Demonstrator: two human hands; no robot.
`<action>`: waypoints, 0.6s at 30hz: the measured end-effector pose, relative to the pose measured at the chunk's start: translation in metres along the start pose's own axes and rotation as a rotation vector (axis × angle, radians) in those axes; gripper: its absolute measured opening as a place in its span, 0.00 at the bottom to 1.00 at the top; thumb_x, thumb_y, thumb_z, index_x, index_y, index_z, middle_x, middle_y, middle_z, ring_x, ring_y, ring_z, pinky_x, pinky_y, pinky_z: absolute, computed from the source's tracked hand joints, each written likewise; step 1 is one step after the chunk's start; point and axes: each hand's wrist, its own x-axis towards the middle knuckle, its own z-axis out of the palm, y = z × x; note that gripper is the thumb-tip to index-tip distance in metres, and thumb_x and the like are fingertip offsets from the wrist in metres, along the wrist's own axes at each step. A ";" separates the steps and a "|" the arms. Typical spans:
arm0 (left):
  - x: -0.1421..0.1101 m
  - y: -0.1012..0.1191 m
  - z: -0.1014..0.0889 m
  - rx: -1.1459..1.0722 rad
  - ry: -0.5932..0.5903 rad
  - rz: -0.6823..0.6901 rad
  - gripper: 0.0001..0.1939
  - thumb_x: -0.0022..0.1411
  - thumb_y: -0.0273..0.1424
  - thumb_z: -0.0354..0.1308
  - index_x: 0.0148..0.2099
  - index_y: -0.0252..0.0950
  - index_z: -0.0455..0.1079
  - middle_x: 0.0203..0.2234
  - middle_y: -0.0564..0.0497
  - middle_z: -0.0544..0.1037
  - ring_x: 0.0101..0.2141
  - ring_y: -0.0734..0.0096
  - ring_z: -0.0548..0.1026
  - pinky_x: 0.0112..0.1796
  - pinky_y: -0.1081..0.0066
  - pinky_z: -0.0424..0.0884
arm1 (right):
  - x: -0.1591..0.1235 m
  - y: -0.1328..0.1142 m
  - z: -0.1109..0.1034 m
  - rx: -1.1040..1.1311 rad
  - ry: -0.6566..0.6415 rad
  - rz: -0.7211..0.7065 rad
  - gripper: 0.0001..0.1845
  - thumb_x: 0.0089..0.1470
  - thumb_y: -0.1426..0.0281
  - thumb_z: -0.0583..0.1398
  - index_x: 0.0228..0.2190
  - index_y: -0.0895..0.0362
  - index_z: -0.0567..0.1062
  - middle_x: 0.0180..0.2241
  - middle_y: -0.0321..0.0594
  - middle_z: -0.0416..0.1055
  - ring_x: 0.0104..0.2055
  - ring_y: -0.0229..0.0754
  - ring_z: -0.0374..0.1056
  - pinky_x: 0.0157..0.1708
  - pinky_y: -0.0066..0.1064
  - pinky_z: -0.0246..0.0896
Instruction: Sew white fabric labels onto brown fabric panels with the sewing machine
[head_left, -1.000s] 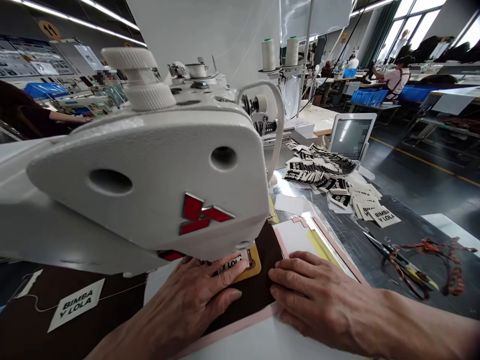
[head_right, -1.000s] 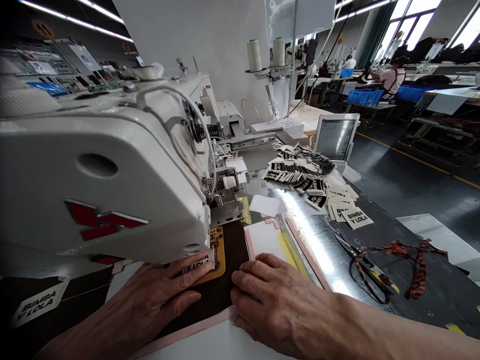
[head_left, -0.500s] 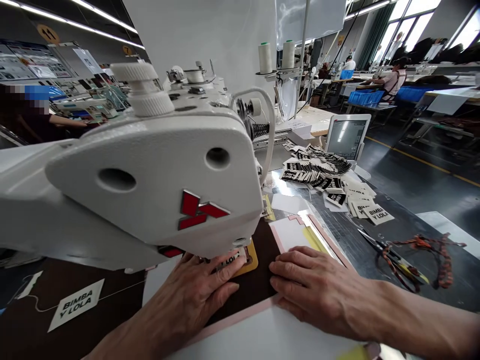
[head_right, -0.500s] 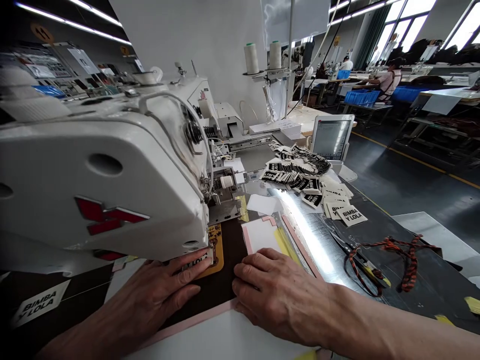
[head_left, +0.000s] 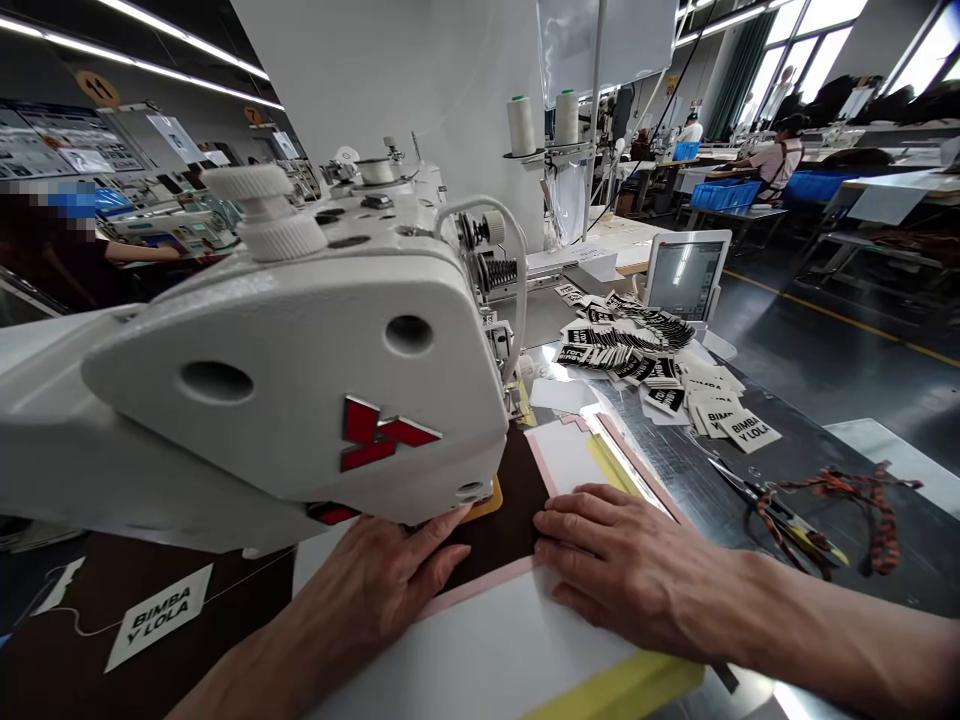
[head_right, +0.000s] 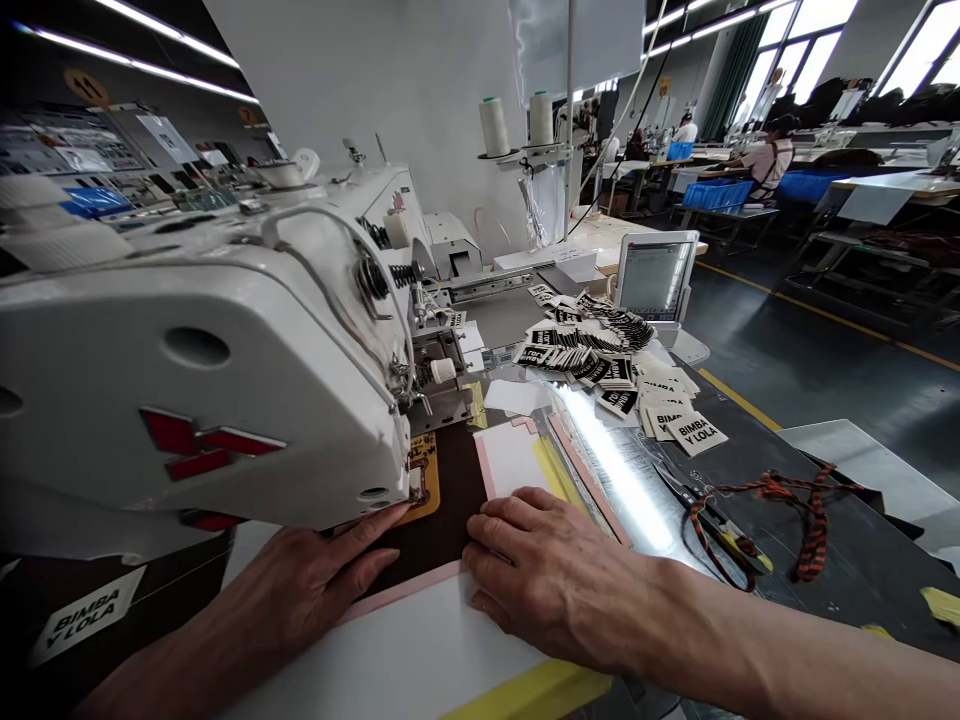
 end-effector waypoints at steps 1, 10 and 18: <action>0.000 0.000 0.001 0.002 -0.004 0.002 0.25 0.81 0.38 0.51 0.76 0.45 0.62 0.33 0.49 0.86 0.25 0.63 0.80 0.30 0.68 0.77 | 0.000 -0.001 -0.001 0.002 -0.001 0.001 0.11 0.77 0.66 0.56 0.51 0.57 0.77 0.57 0.49 0.77 0.58 0.49 0.74 0.59 0.45 0.69; 0.001 0.003 0.002 0.006 0.015 0.050 0.28 0.80 0.36 0.52 0.77 0.44 0.56 0.56 0.47 0.83 0.50 0.56 0.84 0.48 0.60 0.79 | -0.001 -0.003 -0.005 0.001 0.000 0.007 0.11 0.77 0.67 0.56 0.50 0.57 0.77 0.56 0.48 0.78 0.56 0.49 0.74 0.56 0.43 0.70; 0.002 0.013 -0.012 0.030 0.036 0.031 0.29 0.80 0.35 0.53 0.78 0.42 0.55 0.59 0.46 0.81 0.54 0.58 0.81 0.59 0.60 0.73 | -0.001 -0.004 -0.008 0.005 0.003 0.006 0.12 0.77 0.67 0.55 0.49 0.57 0.78 0.53 0.48 0.78 0.53 0.46 0.75 0.54 0.41 0.70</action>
